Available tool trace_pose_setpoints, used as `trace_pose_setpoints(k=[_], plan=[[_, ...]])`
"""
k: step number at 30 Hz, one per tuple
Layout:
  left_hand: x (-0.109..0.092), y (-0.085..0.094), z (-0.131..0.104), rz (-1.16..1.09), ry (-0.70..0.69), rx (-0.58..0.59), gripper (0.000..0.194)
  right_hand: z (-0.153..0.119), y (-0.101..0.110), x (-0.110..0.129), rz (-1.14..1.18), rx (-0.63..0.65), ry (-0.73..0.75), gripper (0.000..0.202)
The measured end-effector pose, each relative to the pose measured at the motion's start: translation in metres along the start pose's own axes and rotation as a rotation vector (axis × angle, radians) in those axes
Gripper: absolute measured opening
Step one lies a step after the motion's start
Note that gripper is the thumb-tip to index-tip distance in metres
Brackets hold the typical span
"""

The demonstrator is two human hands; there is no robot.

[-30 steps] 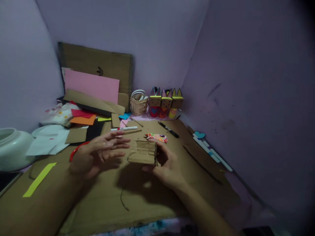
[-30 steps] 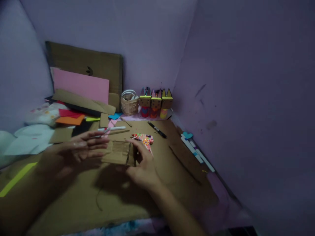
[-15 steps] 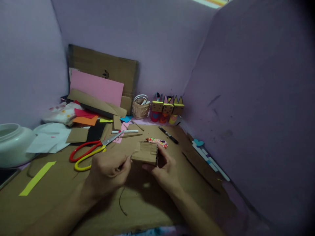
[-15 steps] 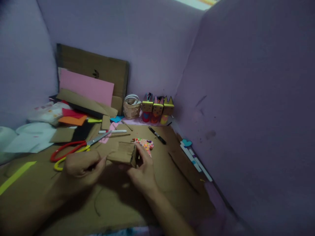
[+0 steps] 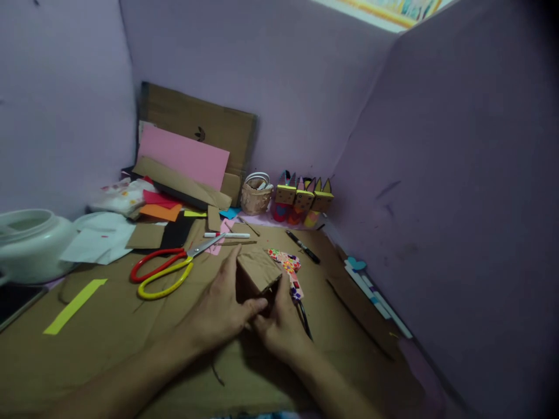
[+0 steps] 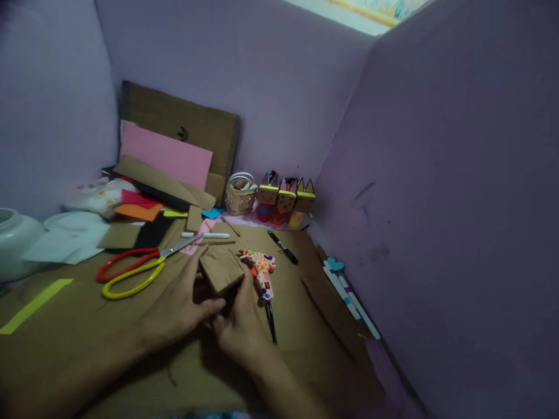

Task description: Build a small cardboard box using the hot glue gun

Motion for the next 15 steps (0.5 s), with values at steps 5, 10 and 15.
trace_pose_setpoints(k=[5,10,15], plan=[[-0.010,0.011,0.005,0.210,-0.079,0.086,0.083,0.000,0.008,0.000,0.164,0.108,-0.065,0.066],[-0.006,0.007,0.000,0.232,-0.075,0.280,0.077,0.009,0.022,0.003,0.255,0.077,-0.175,0.083],[-0.003,0.002,-0.001,0.206,-0.027,0.353,0.076,0.010,0.021,0.005,0.254,0.087,-0.228,0.084]])
Point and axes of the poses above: each hand's wrist, its own z-axis towards the middle knuckle, its own y-axis out of the back of the hand, x = y × z, the point moved 5 cm from there along z, towards the middle knuckle, and after that the axes turned 9 degrees about -z, right-handed, at the moved point
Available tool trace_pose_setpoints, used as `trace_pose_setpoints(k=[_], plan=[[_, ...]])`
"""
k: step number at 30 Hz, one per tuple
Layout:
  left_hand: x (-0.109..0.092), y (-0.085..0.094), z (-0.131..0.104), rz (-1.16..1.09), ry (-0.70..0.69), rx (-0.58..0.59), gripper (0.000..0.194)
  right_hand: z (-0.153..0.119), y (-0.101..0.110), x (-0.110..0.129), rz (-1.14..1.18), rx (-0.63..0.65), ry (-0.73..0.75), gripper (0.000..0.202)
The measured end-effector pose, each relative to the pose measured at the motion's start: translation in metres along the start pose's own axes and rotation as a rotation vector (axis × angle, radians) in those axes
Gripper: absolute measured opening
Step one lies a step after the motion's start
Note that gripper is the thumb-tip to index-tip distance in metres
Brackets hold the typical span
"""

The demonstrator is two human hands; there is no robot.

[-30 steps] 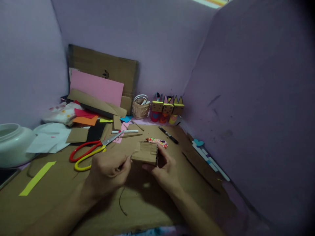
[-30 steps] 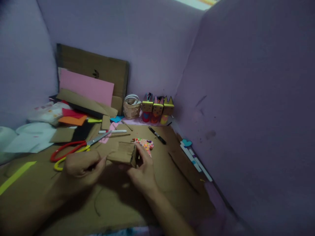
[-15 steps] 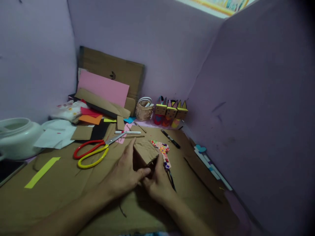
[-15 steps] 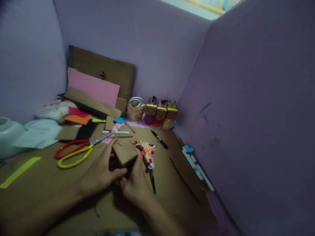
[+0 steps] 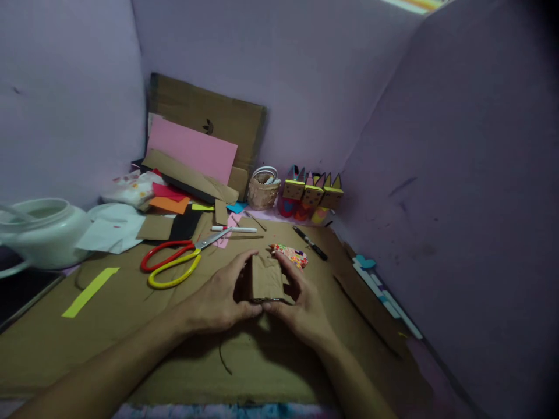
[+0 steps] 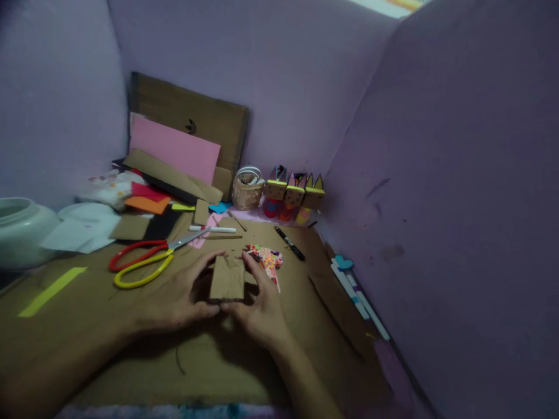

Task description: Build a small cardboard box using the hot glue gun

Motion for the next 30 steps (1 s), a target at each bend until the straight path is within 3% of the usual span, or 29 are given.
trace_pose_setpoints(k=[7,13,18,30], plan=[[-0.001,-0.004,0.002,-0.143,0.013,0.003,0.072,0.000,-0.004,-0.006,0.053,0.035,0.014,0.096],[0.003,-0.002,0.000,-0.101,0.000,-0.039,0.075,-0.001,-0.002,-0.011,-0.095,0.014,0.109,0.084],[0.006,-0.003,0.001,-0.197,0.005,-0.023,0.073,-0.004,0.000,-0.017,-0.191,-0.012,0.154,0.082],[0.006,-0.003,0.001,-0.199,-0.016,-0.025,0.073,-0.005,-0.002,-0.014,-0.175,0.005,0.210,0.079]])
Point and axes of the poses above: each hand's wrist, its own z-axis towards the middle knuckle, its own y-axis out of the back of the hand, x = y × z, the point moved 5 cm from there along z, towards the middle knuckle, and after that the axes turned 9 degrees about -z, right-handed, at the moved point
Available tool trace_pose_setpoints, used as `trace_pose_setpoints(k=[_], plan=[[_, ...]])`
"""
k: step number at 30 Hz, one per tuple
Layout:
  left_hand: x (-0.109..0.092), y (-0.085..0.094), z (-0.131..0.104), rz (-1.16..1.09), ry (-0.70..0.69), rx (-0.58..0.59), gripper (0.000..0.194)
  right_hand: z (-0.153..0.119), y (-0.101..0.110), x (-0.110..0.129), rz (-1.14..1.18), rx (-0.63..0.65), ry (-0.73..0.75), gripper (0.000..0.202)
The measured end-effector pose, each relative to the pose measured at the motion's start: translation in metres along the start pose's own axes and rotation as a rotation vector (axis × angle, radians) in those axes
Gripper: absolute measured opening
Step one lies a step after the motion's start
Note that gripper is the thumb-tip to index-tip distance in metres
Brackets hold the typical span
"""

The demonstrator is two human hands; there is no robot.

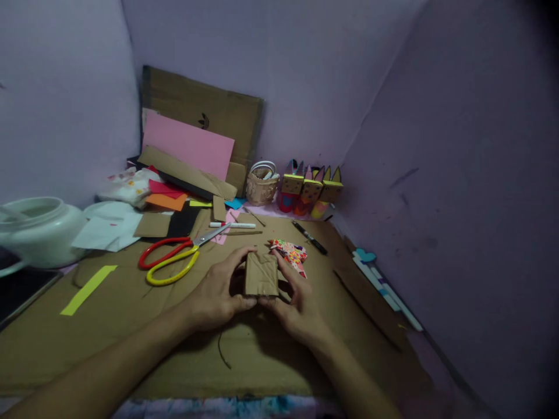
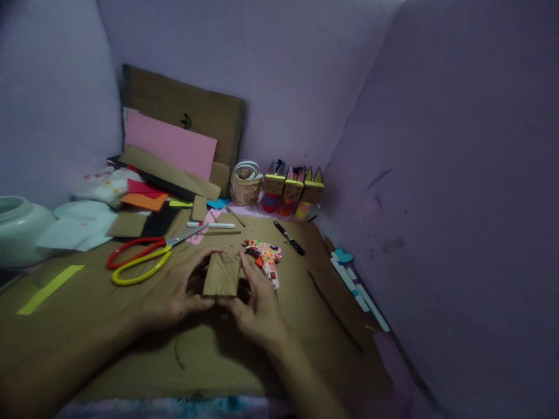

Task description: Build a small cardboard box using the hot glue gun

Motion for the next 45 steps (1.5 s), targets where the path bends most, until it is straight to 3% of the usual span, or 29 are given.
trace_pose_setpoints(k=[12,15,17,18,21,24,29,33,38,41,45], plan=[[0.001,0.009,0.004,-0.041,0.030,-0.063,0.071,0.005,0.000,0.006,0.121,-0.004,-0.148,0.078],[0.000,0.019,0.005,-0.080,0.041,-0.151,0.071,0.006,0.029,0.004,-0.012,-0.215,-0.214,0.067],[0.000,0.026,0.006,-0.109,0.037,-0.192,0.070,0.005,0.059,-0.001,-0.249,-0.450,-0.327,0.049],[0.000,0.028,0.007,-0.127,0.033,-0.202,0.069,0.004,0.072,-0.003,-0.393,-0.507,-0.397,0.043],[0.001,0.033,0.007,-0.163,0.032,-0.241,0.068,0.012,0.084,-0.012,-0.749,-0.278,-0.533,0.045],[0.002,0.034,0.006,-0.171,0.032,-0.268,0.066,0.020,0.076,-0.017,-0.866,-0.101,-0.587,0.043],[0.000,0.032,0.007,-0.174,0.048,-0.278,0.065,0.032,0.058,-0.030,-0.563,-0.154,-0.613,0.029],[-0.003,0.034,0.007,-0.196,0.053,-0.318,0.070,0.030,0.057,-0.042,-0.280,-0.152,-0.609,0.014],[-0.001,0.036,0.007,-0.218,0.067,-0.374,0.070,0.020,0.065,-0.028,0.029,-0.211,-0.486,0.036],[0.000,0.039,0.008,-0.283,0.082,-0.397,0.065,0.015,0.061,-0.015,0.187,-0.177,-0.408,0.045],[0.003,0.042,0.009,-0.345,0.109,-0.404,0.056,0.012,0.052,-0.006,0.260,-0.094,-0.301,0.042]])
Point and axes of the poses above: each hand's wrist, its own z-axis towards the middle knuckle, its own y-axis out of the back of the hand, x = y × z, the point moved 5 cm from there along z, towards the middle knuckle, and after that the axes turned 9 degrees about -z, right-handed, at the moved point
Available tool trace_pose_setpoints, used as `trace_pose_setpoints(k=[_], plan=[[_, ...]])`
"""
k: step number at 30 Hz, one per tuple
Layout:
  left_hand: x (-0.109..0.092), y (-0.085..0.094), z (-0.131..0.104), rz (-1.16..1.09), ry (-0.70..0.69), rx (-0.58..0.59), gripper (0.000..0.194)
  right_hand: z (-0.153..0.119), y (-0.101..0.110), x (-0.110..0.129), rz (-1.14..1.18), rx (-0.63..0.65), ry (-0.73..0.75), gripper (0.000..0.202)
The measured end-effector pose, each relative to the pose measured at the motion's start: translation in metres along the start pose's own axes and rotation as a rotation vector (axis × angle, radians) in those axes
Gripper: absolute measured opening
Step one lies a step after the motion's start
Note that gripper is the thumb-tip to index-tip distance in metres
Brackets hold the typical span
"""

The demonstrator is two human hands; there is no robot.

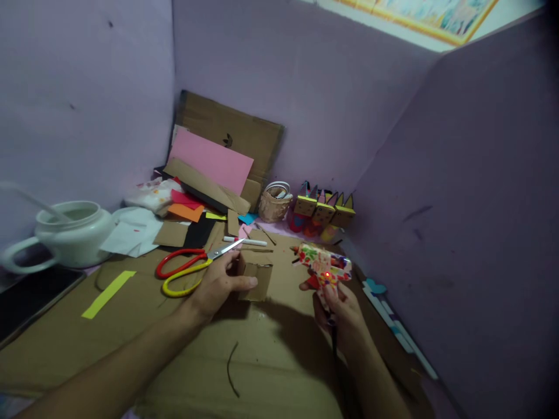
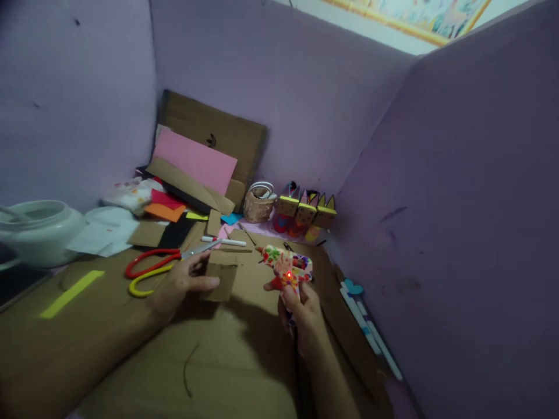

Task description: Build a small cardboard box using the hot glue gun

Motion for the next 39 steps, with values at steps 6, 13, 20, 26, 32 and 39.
trace_pose_setpoints(k=[6,13,20,26,32,39], plan=[[-0.002,0.007,0.000,0.090,-0.055,-0.070,0.058,-0.004,-0.005,0.006,-0.252,-0.016,0.103,0.032],[-0.009,0.004,-0.002,0.191,-0.156,-0.119,0.059,-0.013,-0.024,0.011,-0.278,-0.002,0.226,0.009],[-0.010,0.006,-0.004,0.199,-0.195,-0.155,0.070,-0.013,-0.015,0.015,-0.364,0.019,0.253,0.022],[-0.011,0.005,-0.006,0.241,-0.229,-0.189,0.074,-0.012,-0.014,0.013,-0.357,0.014,0.249,0.026],[-0.010,0.001,-0.006,0.261,-0.228,-0.168,0.071,-0.013,-0.017,0.016,-0.386,0.014,0.242,0.027],[-0.011,0.000,-0.007,0.241,-0.232,-0.160,0.074,-0.014,-0.019,0.011,-0.404,0.052,0.254,0.029]])
Point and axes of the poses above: each hand's wrist, its own z-axis towards the middle knuckle, its own y-axis out of the back of the hand, x = y × z, the point moved 5 cm from there along z, towards the middle knuckle, and after that the axes turned 9 degrees about -z, right-handed, at the moved point
